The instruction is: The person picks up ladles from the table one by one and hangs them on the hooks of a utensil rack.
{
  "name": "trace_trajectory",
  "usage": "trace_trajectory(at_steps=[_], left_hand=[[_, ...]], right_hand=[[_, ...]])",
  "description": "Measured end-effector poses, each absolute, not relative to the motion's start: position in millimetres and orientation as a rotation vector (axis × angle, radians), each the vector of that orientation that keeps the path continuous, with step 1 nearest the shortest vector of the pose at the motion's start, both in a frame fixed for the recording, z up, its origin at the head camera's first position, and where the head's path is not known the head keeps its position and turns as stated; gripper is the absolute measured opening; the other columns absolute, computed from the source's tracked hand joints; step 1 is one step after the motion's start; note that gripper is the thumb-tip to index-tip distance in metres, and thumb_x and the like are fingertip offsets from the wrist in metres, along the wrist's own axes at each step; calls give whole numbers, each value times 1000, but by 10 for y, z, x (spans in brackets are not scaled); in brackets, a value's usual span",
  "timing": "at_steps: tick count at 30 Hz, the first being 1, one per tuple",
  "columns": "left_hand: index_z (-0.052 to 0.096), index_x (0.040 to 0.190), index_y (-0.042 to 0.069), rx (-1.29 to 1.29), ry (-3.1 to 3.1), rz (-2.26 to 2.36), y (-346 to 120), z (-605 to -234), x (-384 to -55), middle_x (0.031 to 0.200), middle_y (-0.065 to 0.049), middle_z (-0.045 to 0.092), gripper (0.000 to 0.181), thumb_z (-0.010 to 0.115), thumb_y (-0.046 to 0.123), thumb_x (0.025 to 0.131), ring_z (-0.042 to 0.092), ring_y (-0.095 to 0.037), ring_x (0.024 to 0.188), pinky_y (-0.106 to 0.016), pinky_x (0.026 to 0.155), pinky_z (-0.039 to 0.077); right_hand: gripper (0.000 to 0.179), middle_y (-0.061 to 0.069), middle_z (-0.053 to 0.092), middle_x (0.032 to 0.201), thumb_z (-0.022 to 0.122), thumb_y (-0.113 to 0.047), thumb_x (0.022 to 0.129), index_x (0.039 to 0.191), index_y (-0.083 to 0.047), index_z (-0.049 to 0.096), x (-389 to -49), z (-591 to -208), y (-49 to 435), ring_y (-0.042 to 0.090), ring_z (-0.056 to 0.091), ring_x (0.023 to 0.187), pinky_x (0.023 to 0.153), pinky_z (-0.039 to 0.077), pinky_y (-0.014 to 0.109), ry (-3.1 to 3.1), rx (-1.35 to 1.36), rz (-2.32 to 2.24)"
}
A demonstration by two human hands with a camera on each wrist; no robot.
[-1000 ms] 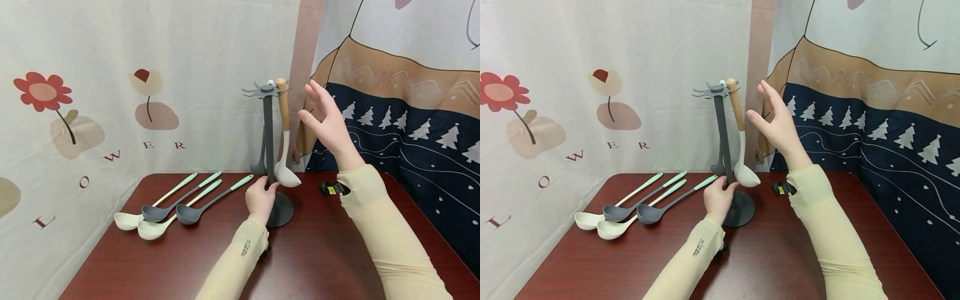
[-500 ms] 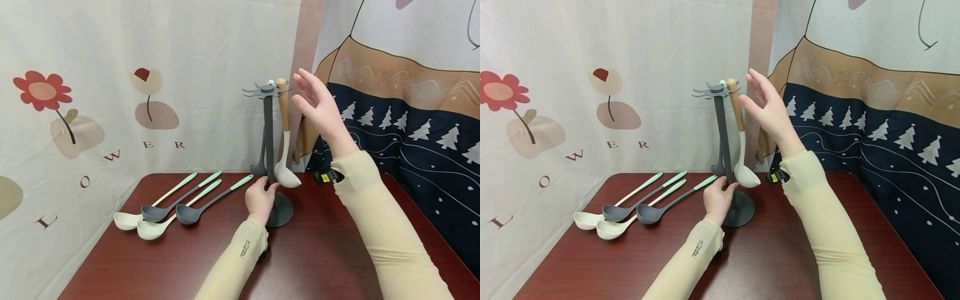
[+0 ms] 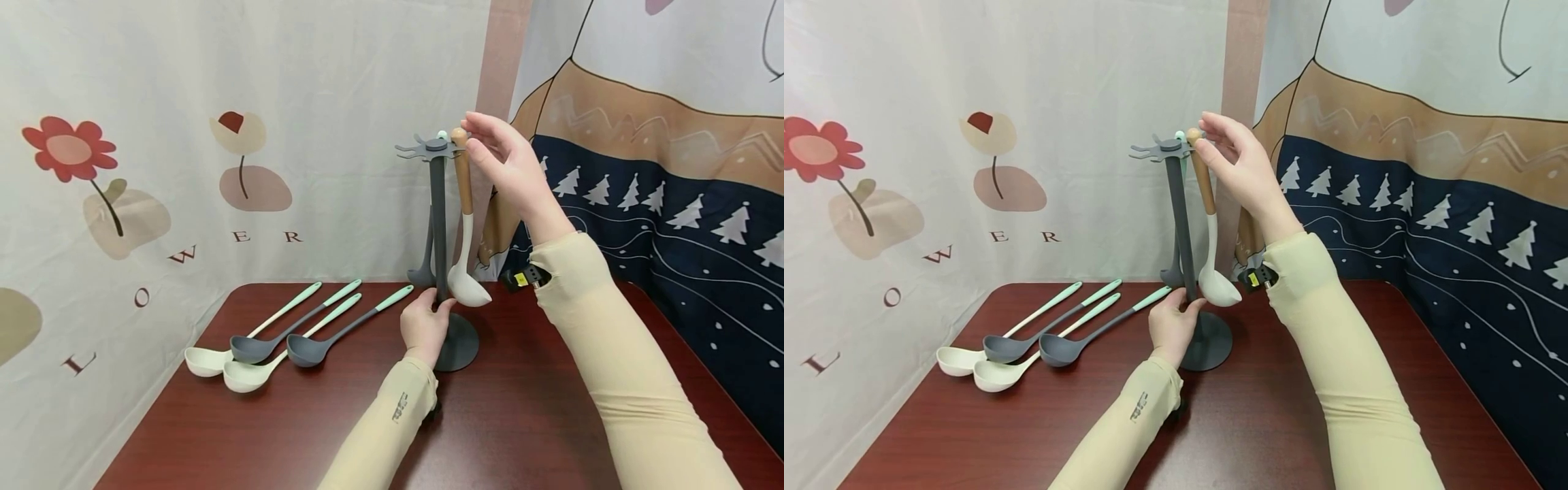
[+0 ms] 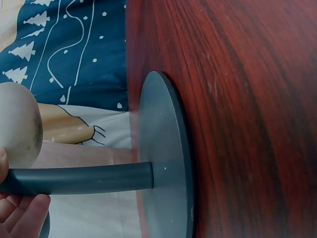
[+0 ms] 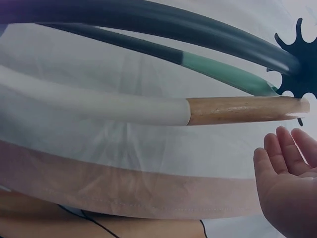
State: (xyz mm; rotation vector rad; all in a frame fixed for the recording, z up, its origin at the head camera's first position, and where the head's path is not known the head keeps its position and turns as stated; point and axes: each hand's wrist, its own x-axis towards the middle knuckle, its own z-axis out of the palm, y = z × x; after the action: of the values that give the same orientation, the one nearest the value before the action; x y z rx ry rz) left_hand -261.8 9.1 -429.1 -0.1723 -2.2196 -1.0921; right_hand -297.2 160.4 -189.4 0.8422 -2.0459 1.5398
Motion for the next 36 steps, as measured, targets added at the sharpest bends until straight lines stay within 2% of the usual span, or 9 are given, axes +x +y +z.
trace_trajectory(at_steps=[8, 14, 18, 28, 36], left_hand=[[72, 88, 16, -168, -2218, -1110, 88, -4302, -2623, 72, 6, 67, 13, 82, 23, 82, 61, -13, 64, -28, 59, 50], [72, 88, 16, -193, -2203, -1117, 67, -4324, -2643, 73, 5, 67, 14, 82, 23, 81, 64, -16, 65, -29, 60, 51], [72, 89, 15, -207, -2218, -1148, 46, -4326, -2646, 75, 4, 68, 15, 82, 22, 81, 66, -19, 69, -30, 62, 52], [72, 97, 14, -262, -2296, -1165, -27, -4304, -2618, 88, 3, 71, 18, 79, 25, 86, 67, -16, 82, -31, 72, 54], [71, 104, 13, -309, -2329, -1172, -143, -4299, -2591, 97, 0, 71, 26, 78, 31, 87, 68, -15, 90, -31, 77, 54]], right_hand=[[40, 9, 59, 129, 55, -16, 100, 138, -2, 56, -2989, -1874, 1544, 17, 52, 116, 100, 42, 28, -2057, 809, 1530], [36, 4, 62, 120, 57, -16, 101, 133, -1, 60, -2985, -1874, 1513, 15, 53, 108, 91, 43, 26, -2058, 794, 1533], [35, 3, 62, 117, 58, -16, 101, 132, -1, 61, -2975, -1880, 1512, 15, 53, 105, 90, 43, 25, -2051, 775, 1535], [33, 0, 62, 116, 58, -17, 101, 130, -2, 63, -2969, -1922, 1538, 15, 53, 105, 90, 44, 25, -2025, 723, 1511], [35, 3, 61, 118, 58, -17, 101, 132, -1, 61, -2956, -1923, 1532, 16, 53, 107, 93, 45, 25, -2018, 703, 1544]])
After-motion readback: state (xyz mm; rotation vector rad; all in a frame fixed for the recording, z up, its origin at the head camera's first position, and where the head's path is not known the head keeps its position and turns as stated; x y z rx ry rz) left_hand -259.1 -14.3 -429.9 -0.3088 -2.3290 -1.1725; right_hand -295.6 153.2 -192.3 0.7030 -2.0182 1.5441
